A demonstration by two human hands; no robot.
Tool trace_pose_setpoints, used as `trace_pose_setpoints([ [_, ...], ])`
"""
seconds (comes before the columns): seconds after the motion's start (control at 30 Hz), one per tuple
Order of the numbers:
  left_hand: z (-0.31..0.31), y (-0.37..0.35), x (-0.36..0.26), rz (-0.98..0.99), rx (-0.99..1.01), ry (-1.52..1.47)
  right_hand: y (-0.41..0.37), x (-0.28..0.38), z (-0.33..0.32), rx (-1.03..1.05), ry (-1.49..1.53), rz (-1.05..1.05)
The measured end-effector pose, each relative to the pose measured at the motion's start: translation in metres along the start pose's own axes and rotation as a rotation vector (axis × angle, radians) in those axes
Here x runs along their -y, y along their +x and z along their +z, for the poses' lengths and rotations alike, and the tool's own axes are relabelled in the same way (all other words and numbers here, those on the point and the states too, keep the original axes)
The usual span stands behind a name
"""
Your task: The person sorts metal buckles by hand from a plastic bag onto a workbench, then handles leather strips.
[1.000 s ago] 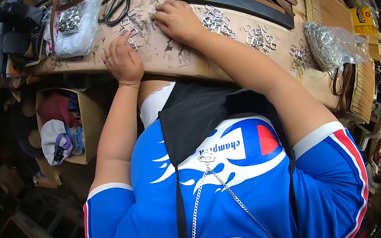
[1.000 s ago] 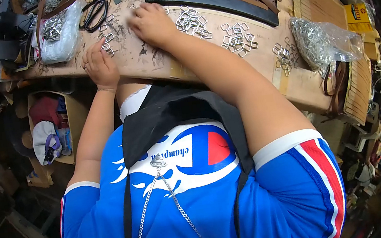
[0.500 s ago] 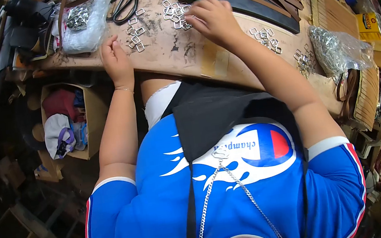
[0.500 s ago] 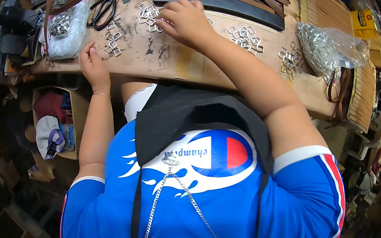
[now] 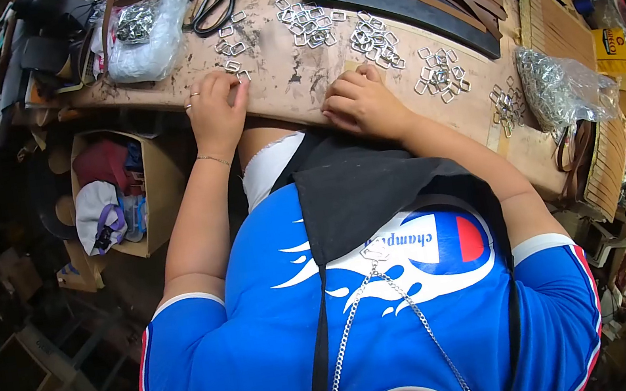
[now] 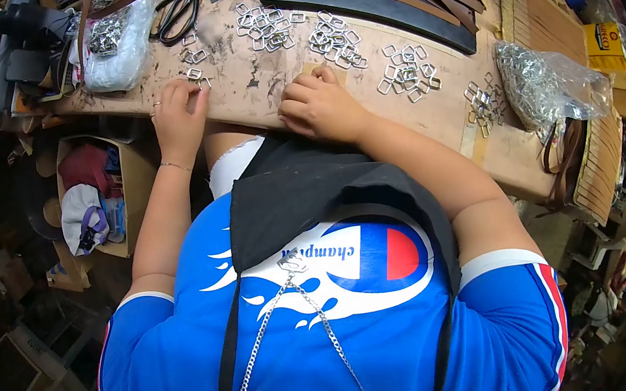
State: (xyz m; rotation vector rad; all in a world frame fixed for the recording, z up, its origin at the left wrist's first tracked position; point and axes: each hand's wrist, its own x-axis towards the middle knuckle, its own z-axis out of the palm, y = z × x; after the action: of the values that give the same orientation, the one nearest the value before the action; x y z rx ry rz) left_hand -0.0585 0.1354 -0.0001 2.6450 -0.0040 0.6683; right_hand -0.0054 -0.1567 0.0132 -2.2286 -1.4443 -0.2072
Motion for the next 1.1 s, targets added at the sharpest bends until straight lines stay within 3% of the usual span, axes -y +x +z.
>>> trace_pose_setpoints([
  [0.3,0.011,-0.008,-0.039,0.115,0.082,-0.087,-0.001,-0.004,0.003,0.011,0.042,0.014],
  [0.4,0.009,-0.006,-0.048,0.157,0.196,-0.255,0.0,-0.006,0.005,-0.016,0.042,0.005],
  [0.43,0.011,-0.004,-0.043,0.158,0.195,-0.256,0.0,-0.006,0.005,-0.017,0.047,0.004],
  [0.5,0.018,0.008,-0.019,-0.046,0.121,-0.275,-0.001,-0.005,0.005,-0.018,0.053,0.007],
  [0.53,0.017,0.017,-0.01,-0.012,0.028,-0.094,-0.001,-0.006,0.006,-0.011,0.052,0.015],
  [0.67,0.006,0.035,0.005,-0.024,0.129,0.088,-0.001,-0.006,0.007,-0.017,0.045,0.009],
  [0.97,0.014,0.009,-0.028,0.084,0.12,-0.09,-0.001,-0.005,0.006,-0.007,0.048,0.028],
  [1.03,0.02,0.01,-0.027,0.067,0.135,-0.106,-0.001,-0.005,0.006,-0.001,0.041,0.027],
  [1.1,0.035,0.017,-0.01,-0.034,0.016,-0.229,-0.001,-0.006,0.004,0.003,0.031,0.028],
])
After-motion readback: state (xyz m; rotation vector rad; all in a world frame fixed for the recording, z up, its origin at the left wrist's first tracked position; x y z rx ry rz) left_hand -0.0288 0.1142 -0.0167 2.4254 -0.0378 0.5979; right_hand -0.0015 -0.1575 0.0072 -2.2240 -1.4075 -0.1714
